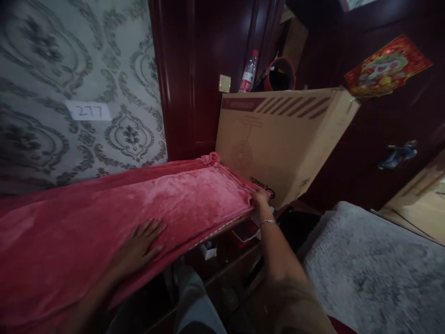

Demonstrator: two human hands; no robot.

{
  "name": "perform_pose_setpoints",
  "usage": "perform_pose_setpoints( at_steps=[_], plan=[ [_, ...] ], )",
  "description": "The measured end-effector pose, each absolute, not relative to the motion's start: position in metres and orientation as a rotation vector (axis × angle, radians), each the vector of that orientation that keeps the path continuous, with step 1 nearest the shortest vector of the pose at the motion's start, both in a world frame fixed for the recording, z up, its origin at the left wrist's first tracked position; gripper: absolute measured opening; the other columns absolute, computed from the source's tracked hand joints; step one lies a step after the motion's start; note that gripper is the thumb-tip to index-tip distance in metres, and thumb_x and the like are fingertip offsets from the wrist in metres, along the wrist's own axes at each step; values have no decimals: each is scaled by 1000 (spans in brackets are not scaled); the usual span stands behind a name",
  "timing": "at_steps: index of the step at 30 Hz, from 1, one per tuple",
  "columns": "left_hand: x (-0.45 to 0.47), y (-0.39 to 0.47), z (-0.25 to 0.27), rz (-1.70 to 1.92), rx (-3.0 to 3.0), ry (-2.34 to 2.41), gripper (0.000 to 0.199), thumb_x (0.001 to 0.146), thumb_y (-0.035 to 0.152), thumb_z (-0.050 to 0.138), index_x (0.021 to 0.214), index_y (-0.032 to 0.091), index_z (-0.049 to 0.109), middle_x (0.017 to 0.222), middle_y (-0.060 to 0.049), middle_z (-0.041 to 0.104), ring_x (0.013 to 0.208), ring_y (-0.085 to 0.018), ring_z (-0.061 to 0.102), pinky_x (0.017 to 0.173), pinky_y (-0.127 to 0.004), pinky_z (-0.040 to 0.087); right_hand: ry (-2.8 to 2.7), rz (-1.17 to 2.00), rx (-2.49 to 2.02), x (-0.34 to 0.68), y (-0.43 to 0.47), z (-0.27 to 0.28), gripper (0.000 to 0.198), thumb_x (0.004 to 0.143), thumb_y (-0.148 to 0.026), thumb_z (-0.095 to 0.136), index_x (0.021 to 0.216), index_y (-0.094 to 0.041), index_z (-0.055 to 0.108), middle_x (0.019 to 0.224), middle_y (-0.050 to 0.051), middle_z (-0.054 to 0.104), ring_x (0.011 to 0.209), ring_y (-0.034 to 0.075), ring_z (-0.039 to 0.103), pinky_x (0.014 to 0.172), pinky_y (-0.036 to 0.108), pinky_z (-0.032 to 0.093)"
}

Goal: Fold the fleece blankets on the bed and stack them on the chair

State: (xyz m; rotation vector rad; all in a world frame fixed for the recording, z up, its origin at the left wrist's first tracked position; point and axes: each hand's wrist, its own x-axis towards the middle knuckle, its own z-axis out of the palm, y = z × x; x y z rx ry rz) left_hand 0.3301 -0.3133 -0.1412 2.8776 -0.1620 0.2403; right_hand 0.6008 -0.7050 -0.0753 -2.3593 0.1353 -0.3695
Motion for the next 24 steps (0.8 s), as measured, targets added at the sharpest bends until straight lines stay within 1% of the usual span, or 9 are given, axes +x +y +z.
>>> perform_pose_setpoints(
  at_steps=[2, 4, 7, 9, 13, 17, 19, 22, 24],
  plan=[
    [329, -313, -141, 269, 2703, -139, 66, 90, 56, 53, 150, 30, 47, 159, -8, 42, 151, -34, 29, 122, -64, 14, 40, -384, -2349, 599, -682, -56, 27, 91, -25, 65, 114, -10, 67, 105, 12, 72, 92, 21, 69, 81, 33, 56],
    [327, -312, -139, 327, 2411, -46, 65, 86, 58, 58, 144, 29, 55, 156, -8, 46, 148, -33, 35, 124, -58, 16, -104, -410, -2334, 594, -648, -35, 29, 85, -15, 63, 113, -10, 69, 103, 13, 75, 97, 23, 70, 86, 30, 54],
    [325, -308, -130, 393, 1836, 175, 63, 80, 59, 68, 134, 26, 64, 150, -9, 54, 144, -32, 43, 124, -50, 24, -390, -443, -2289, 568, -581, -13, 37, 80, -11, 61, 115, -20, 71, 112, 7, 75, 109, 21, 67, 96, 29, 49],
    [324, -304, -121, 393, 1466, 260, 61, 78, 54, 72, 129, 23, 66, 145, -13, 59, 138, -33, 50, 120, -49, 33, -677, -443, -2272, 535, -537, -11, 40, 81, -11, 58, 118, -20, 70, 114, 7, 74, 107, 22, 68, 95, 32, 50],
    [327, -293, -101, 313, 996, 381, 33, 86, 31, 64, 116, 16, 63, 124, -17, 69, 108, -29, 70, 102, -49, 52, -1120, -356, -2257, 454, -479, -40, 46, 83, -6, 49, 124, -18, 66, 114, 11, 73, 104, 24, 66, 94, 35, 51],
    [336, -287, -87, 249, 864, 491, 7, 91, 18, 51, 93, 17, 58, 101, -15, 73, 84, -24, 74, 83, -40, 59, -1279, -246, -2210, 398, -466, -88, 45, 84, -4, 48, 121, -21, 67, 108, 9, 72, 98, 23, 65, 87, 35, 53],
    [343, -286, -84, 234, 867, 520, 8, 92, 17, 49, 87, 18, 55, 95, -13, 72, 77, -22, 73, 75, -35, 60, -1258, -211, -2187, 385, -468, -104, 45, 84, -2, 48, 120, -22, 67, 109, 9, 71, 98, 23, 65, 85, 35, 53],
    [357, -285, -83, 255, 910, 492, 4, 89, 14, 53, 88, 18, 54, 90, -10, 71, 70, -20, 71, 68, -32, 59, -1174, -207, -2166, 376, -476, -114, 50, 81, -2, 51, 125, -22, 65, 115, 9, 69, 106, 24, 63, 91, 36, 52],
    [368, -284, -84, 297, 932, 466, 15, 83, 11, 60, 94, 20, 54, 83, -5, 70, 66, -18, 70, 64, -31, 58, -1104, -228, -2189, 374, -480, -116, 55, 80, -4, 54, 131, -22, 62, 118, 10, 68, 109, 27, 61, 95, 41, 51]
  ],
)
